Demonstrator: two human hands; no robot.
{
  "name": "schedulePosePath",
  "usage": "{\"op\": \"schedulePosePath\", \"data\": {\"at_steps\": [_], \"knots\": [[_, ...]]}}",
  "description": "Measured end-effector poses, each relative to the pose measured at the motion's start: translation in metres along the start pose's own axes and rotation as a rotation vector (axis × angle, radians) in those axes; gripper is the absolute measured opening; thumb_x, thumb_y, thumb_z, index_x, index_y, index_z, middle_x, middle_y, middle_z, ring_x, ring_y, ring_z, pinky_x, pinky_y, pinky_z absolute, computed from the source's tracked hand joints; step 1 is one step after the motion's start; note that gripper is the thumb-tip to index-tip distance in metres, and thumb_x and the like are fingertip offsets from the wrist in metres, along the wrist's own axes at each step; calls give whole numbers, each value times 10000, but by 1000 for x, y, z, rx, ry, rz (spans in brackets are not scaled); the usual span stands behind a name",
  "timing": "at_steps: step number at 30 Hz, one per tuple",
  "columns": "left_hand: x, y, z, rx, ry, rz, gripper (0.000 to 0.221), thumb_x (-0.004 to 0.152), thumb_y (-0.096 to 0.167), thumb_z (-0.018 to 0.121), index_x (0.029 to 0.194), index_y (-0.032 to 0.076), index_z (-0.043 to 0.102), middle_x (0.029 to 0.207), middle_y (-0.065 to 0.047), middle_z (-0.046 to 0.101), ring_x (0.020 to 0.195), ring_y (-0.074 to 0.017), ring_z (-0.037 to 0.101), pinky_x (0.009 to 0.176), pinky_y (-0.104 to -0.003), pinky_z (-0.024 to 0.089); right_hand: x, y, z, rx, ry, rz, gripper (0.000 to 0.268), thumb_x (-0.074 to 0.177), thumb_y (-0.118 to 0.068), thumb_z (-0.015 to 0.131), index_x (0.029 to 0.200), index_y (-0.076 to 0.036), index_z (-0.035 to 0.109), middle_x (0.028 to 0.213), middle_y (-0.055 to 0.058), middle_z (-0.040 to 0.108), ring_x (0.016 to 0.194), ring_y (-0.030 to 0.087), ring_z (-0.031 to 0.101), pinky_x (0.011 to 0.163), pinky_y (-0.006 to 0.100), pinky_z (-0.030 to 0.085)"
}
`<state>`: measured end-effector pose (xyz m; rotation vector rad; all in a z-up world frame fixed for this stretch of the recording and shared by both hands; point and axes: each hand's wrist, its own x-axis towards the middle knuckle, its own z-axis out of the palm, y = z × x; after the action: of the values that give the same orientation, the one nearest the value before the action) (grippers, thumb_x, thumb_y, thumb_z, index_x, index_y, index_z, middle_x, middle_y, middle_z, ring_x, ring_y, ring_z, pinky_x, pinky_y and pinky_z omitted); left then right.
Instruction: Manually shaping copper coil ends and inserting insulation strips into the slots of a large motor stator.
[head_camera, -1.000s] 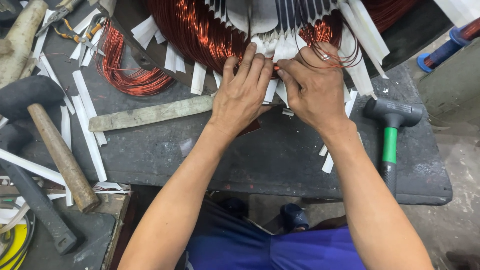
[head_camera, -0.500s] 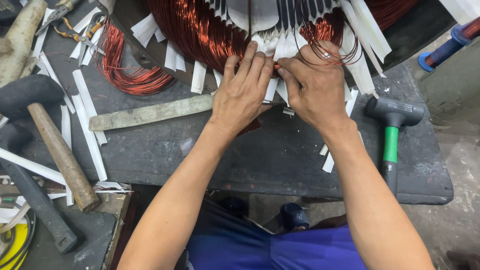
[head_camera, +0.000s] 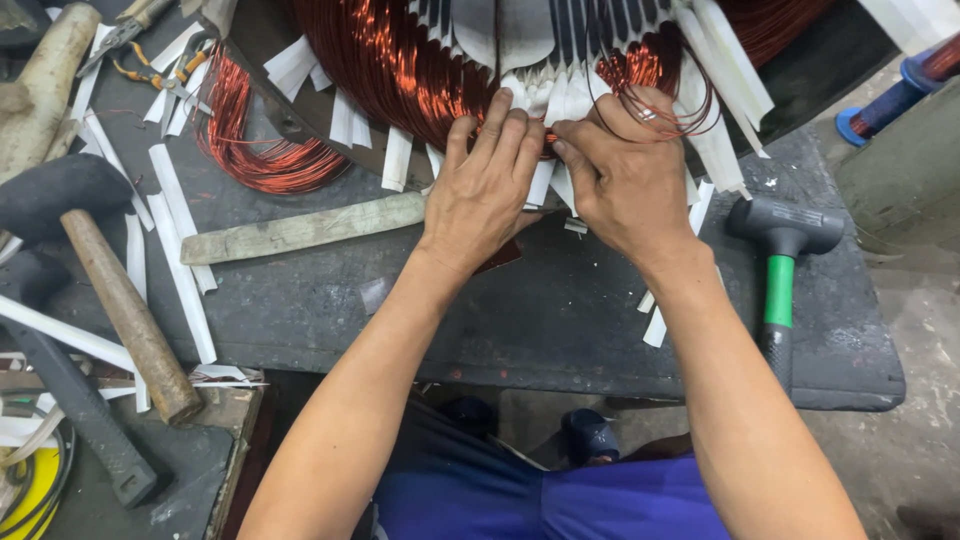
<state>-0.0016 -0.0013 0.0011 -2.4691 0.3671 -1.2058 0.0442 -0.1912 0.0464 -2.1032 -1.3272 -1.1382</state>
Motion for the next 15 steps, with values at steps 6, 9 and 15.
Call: {"op": "schedulePosePath", "data": {"at_steps": [6,9,15], "knots": [[-1,0,0,-23,-1,-3,1151,598,767,996,1423,72,595,1375,-87,635,1456,-285,533,1107,-454,470,4,-3,-5,-67,-54,-28,115,1156,-50,718,1048,-16,738,984,109,627,886,370,586,962,486,449],[0,-1,-2,-6,14,0,1137,596,793,984,1393,77,603,1352,-86,636,1436,-277,550,1089,-446,478,5,-2,-5,-99,-91,-21,118,1131,-21,753,1018,-26,721,986,92,607,889,340,556,941,463,437],[0,-2,4,-31,37,5,1074,615,769,995,1351,82,622,1313,-95,639,1404,-282,581,1068,-463,491,5,11,-1,-167,-287,84,141,1155,-180,768,1065,-73,772,969,84,603,862,351,597,939,487,434]]}}
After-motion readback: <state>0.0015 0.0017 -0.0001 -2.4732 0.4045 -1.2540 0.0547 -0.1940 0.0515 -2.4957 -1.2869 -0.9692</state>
